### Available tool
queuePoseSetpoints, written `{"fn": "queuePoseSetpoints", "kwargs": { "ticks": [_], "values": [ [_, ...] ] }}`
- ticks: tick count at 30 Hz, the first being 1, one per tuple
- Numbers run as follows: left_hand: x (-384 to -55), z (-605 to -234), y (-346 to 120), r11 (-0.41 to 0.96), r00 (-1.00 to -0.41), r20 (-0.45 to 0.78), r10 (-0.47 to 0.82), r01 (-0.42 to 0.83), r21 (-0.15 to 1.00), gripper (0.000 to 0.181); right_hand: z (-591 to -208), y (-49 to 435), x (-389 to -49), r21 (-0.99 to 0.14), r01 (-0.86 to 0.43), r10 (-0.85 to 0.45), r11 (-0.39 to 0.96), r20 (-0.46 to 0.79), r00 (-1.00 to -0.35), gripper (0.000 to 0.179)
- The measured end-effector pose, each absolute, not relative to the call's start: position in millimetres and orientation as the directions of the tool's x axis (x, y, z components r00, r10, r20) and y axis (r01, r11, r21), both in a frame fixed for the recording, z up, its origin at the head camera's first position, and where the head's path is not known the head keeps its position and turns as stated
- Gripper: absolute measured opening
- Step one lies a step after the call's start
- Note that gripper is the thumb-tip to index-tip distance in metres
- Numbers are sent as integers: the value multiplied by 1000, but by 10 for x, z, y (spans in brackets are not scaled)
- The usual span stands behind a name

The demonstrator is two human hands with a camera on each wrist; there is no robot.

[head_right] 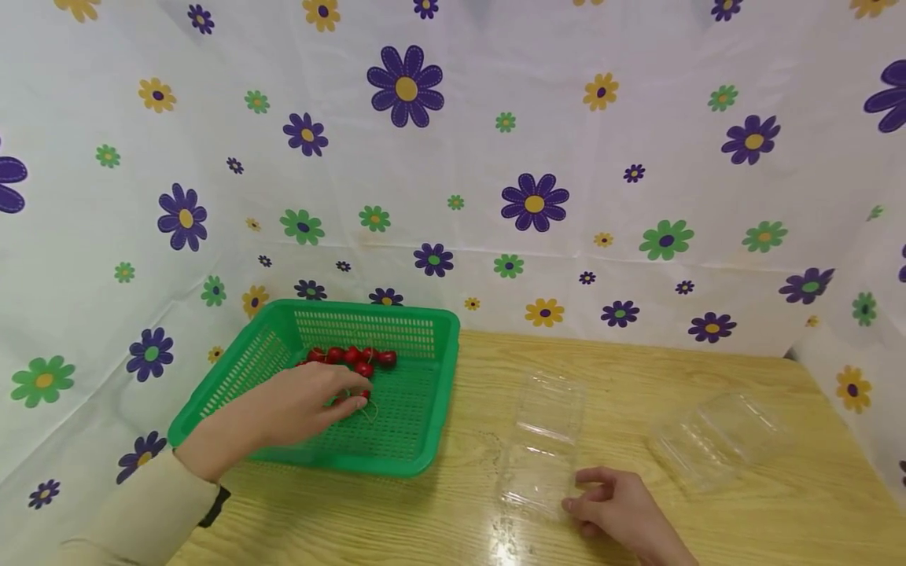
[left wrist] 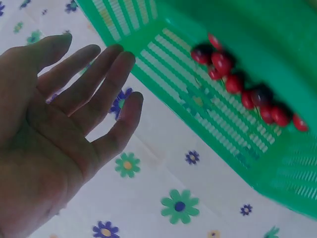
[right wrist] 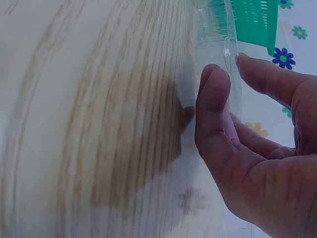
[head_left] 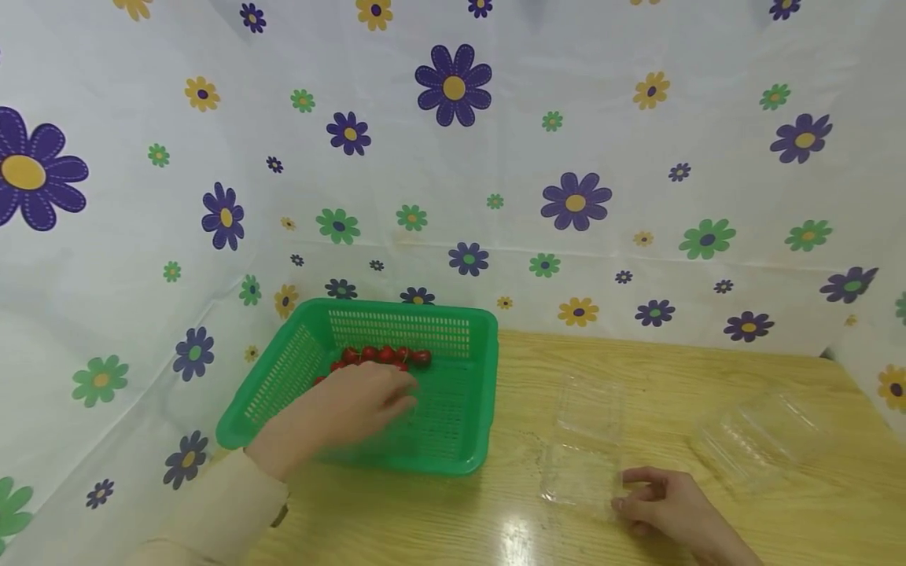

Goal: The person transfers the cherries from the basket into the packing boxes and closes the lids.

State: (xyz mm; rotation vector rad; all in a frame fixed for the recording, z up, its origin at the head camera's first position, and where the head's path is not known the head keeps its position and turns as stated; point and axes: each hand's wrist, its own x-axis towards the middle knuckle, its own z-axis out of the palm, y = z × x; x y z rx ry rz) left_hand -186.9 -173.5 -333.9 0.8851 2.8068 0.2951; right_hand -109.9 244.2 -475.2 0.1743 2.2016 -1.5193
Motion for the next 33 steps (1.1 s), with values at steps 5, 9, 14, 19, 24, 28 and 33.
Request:
{"fn": "queuePoseSetpoints", "kwargs": {
  "ticks": [5, 9, 14, 19, 24, 28, 33],
  "values": [
    [-2175, -3307, -1814, 815, -820, -128, 558, 512, 272, 20, -4745, 2459, -1099, -860, 364, -168, 358, -443, -880, 74],
    [-2371, -3322, -1904, 839, -847, -124, 517, 472, 270, 25, -4740, 2458, -1100, -856, 375, -167, 355, -453, -876, 74],
    [-2573, -3381, -2018, 851, -854, -139, 502, 458, 257, 31, -4747, 2457, -1079, -850, 403, -158, 338, -474, -866, 59],
    [-2704, -3451, -2134, 886, -881, -162, 445, 407, 224, 35, -4760, 2460, -1063, -844, 408, -161, 348, -482, -861, 45],
    [-2744, -3502, -2269, 921, -910, -177, 375, 345, 180, 37, -4766, 2468, -1064, -847, 399, -191, 352, -482, -855, 44],
    [-2789, -3548, -2362, 928, -917, -173, 360, 333, 165, 41, -4775, 2473, -1059, -852, 387, -211, 352, -475, -854, 44],
    [-2848, -3604, -2425, 928, -915, -182, 359, 330, 173, 42, -4799, 2462, -1029, -834, 413, -210, 367, -507, -836, 40]
  ]
}}
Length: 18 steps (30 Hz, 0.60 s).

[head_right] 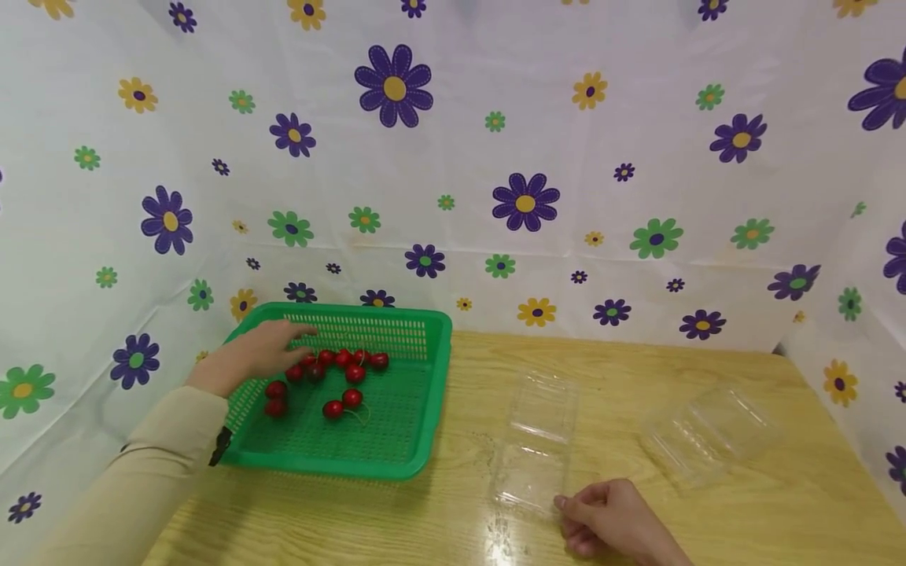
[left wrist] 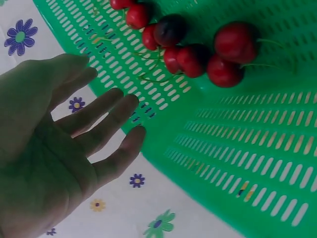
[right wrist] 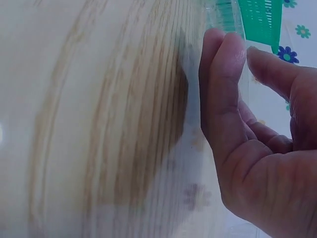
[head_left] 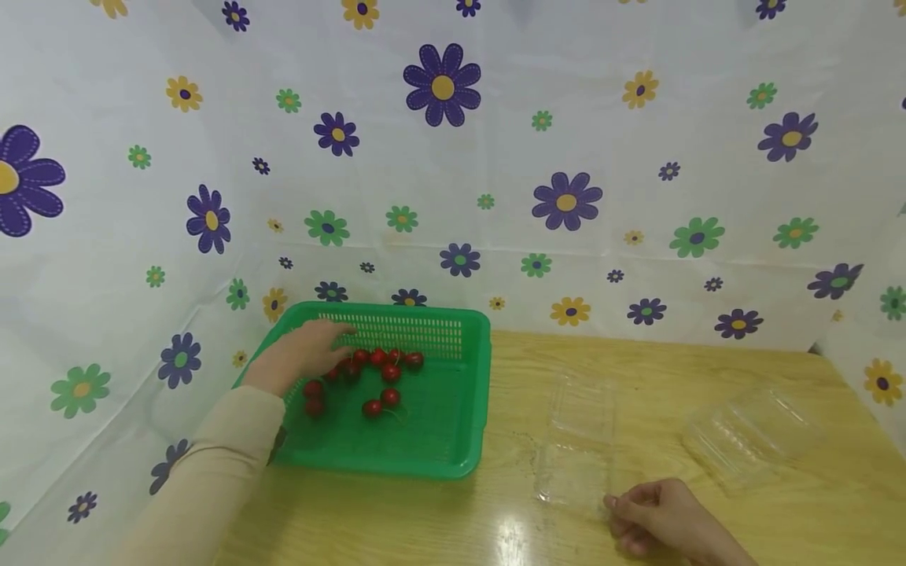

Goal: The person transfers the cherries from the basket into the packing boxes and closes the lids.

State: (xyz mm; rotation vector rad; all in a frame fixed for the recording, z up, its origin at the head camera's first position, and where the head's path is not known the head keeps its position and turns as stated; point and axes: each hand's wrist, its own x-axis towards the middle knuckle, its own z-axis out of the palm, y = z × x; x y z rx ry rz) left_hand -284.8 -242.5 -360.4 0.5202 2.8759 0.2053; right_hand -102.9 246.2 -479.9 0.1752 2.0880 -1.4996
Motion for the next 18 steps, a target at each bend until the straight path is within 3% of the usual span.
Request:
{"fn": "queuePoseSetpoints", "kwargs": {
  "ticks": [6, 18],
  "values": [
    [-2894, -3591, -2469, 927, -910, -211, 357, 318, 198, 37, -4808, 2441, -1029, -812, 443, -194, 380, -538, -820, 39],
    [-2962, -3588, -2525, 937, -898, -292, 330, 275, 214, 37, -4810, 2447, -1033, -818, 511, -188, 263, -563, -805, 24]
  ]
}}
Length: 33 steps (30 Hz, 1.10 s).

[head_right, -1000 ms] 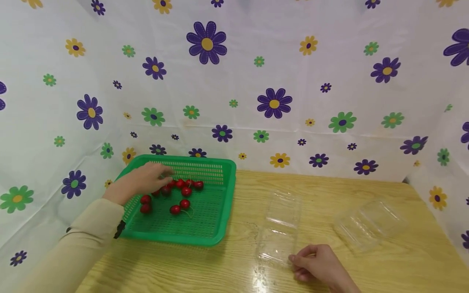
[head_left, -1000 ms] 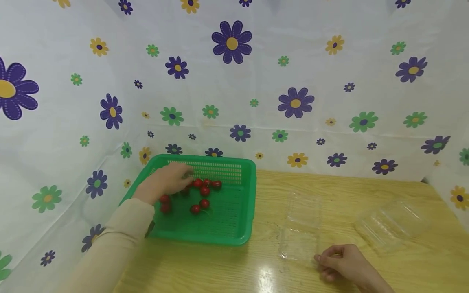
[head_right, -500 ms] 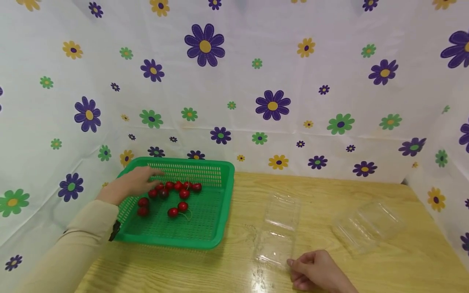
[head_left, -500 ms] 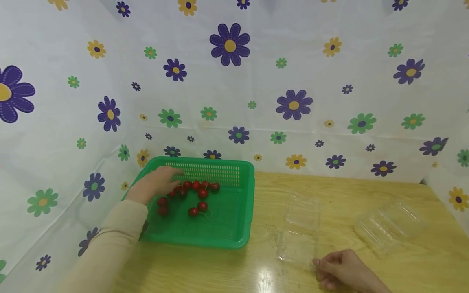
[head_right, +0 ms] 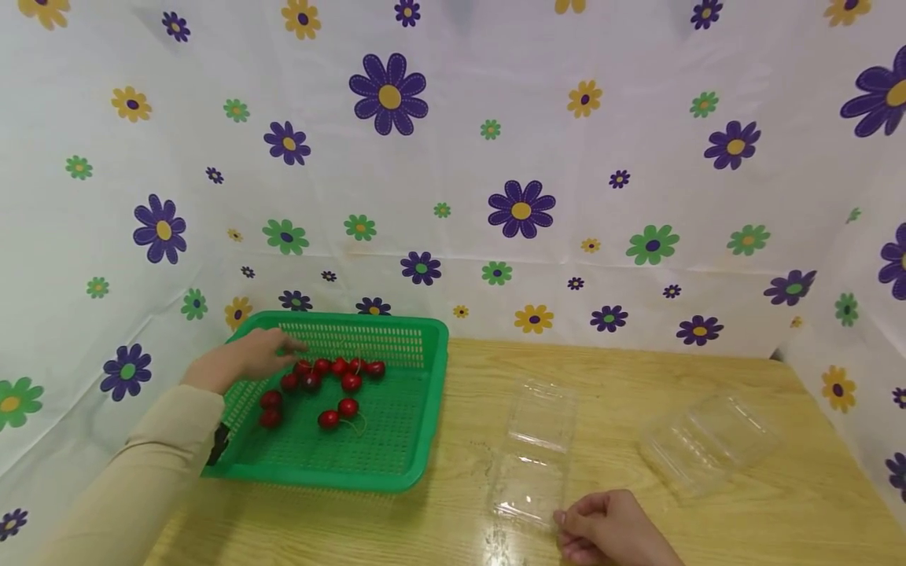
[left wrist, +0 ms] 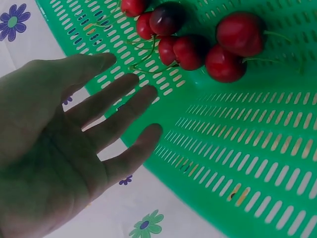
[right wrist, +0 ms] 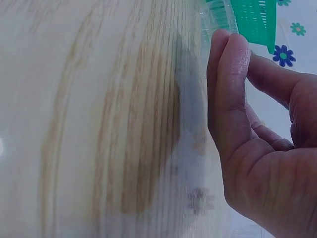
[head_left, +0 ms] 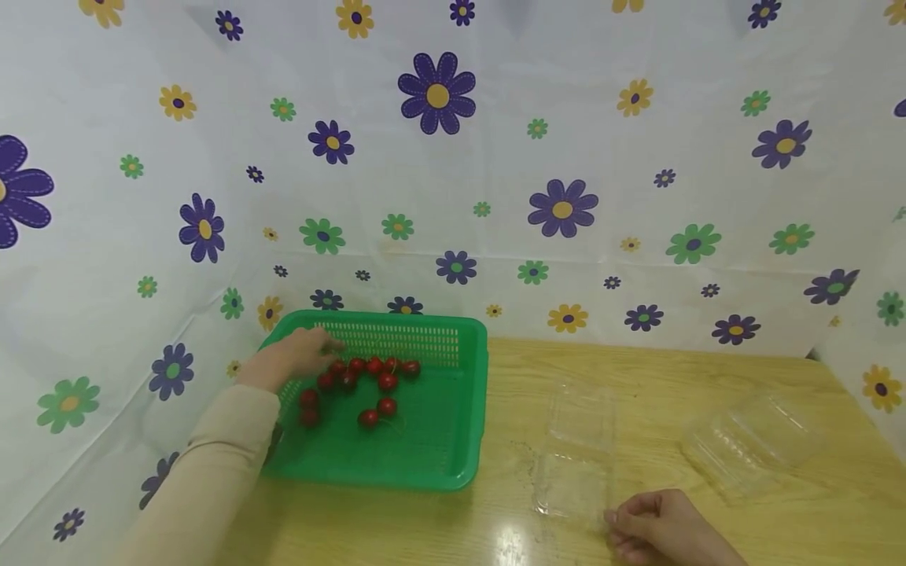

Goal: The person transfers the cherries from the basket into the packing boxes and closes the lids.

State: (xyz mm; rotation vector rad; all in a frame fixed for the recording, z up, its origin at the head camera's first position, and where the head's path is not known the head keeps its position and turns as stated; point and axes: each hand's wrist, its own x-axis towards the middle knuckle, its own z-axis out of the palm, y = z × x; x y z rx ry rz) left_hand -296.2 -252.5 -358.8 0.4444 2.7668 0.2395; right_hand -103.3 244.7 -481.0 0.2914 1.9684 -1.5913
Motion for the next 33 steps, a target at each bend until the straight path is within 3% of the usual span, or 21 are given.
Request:
{"fn": "queuePoseSetpoints", "kwargs": {
  "ticks": [10, 22, 33],
  "values": [
    [-2971, -3611, -2548, 935, -886, -314, 341, 285, 212, 32, -4867, 2473, -1026, -829, 484, -209, 281, -545, -812, 30],
    [-2916, -3573, -2525, 925, -831, -413, 372, 295, 239, 29, -4878, 2482, -1028, -853, 438, -242, 286, -506, -828, 30],
    [-2919, -3607, -2521, 944, -859, -398, 323, 260, 204, 27, -4880, 2502, -1024, -858, 446, -262, 254, -505, -823, 29]
  ]
}}
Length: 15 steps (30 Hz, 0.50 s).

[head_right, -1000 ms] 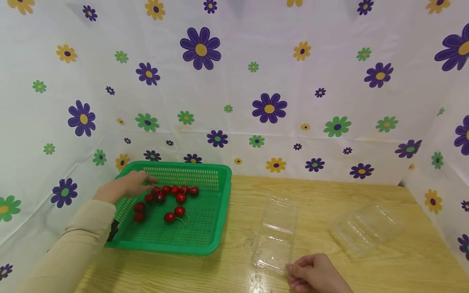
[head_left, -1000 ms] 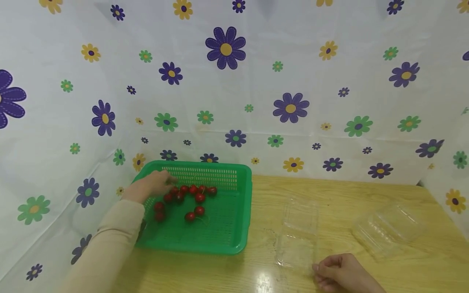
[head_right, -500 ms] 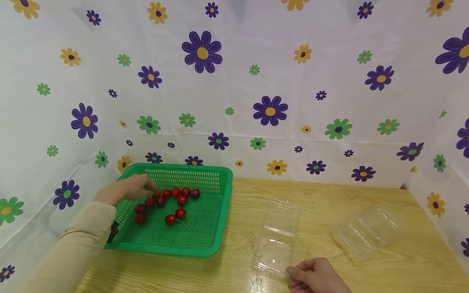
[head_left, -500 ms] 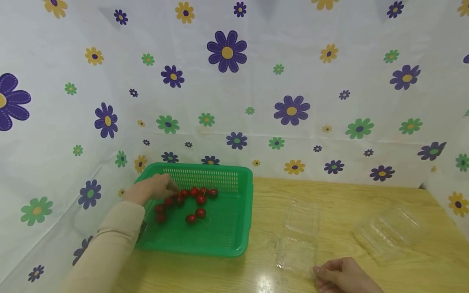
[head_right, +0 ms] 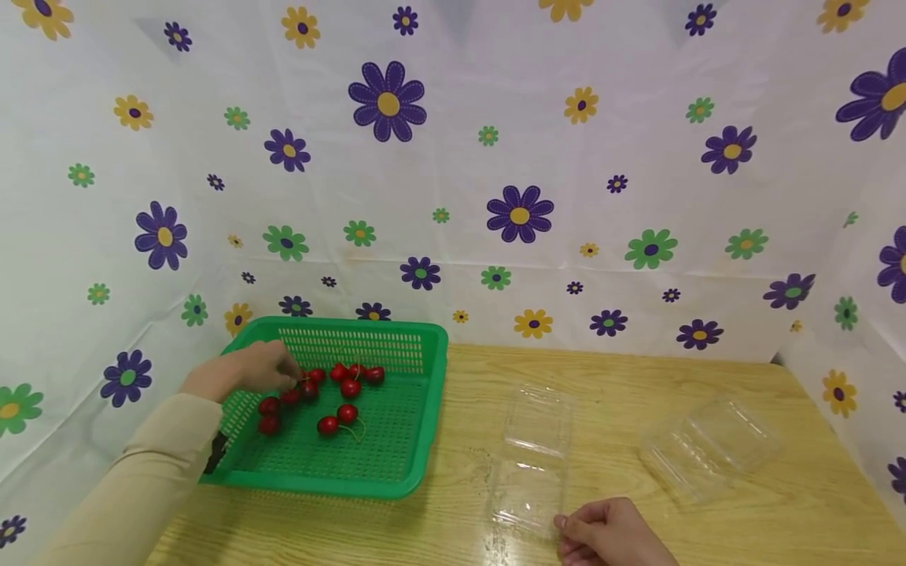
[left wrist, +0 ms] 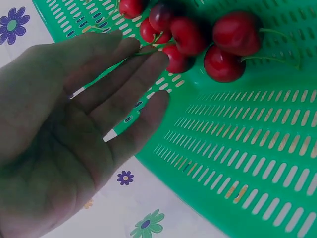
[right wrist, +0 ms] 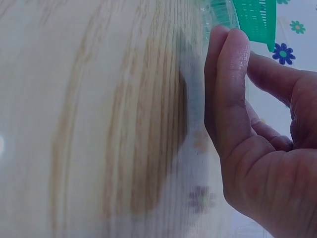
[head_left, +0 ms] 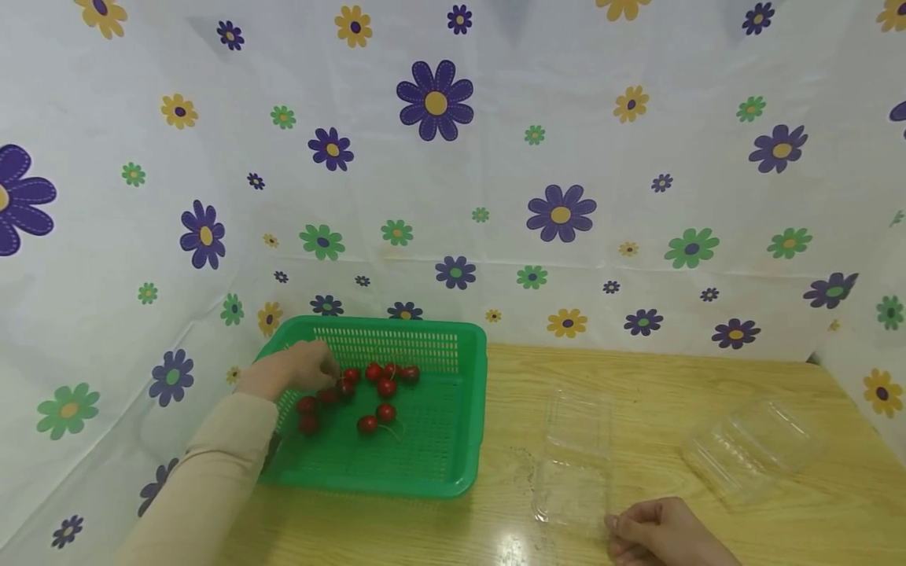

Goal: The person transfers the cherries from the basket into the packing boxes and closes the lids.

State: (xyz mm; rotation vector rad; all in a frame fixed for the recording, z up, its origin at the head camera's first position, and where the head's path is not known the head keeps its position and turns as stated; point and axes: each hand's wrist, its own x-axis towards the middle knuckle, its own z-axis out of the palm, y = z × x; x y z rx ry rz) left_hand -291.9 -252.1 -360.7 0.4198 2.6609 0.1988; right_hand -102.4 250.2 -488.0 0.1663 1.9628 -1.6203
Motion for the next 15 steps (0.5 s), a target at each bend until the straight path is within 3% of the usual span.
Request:
{"fn": "queuePoseSetpoints", "kwargs": {
  "ticks": [6, 15],
  "values": [
    [-2932, -3624, -2535, 941, -878, -357, 319, 248, 229, 13, -4864, 2503, -1016, -862, 449, -264, 234, -501, -824, 28],
    [-2919, -3616, -2523, 939, -920, -280, 276, 196, 281, 7, -4880, 2513, -1018, -863, 450, -271, 227, -500, -822, 29]
  ]
}}
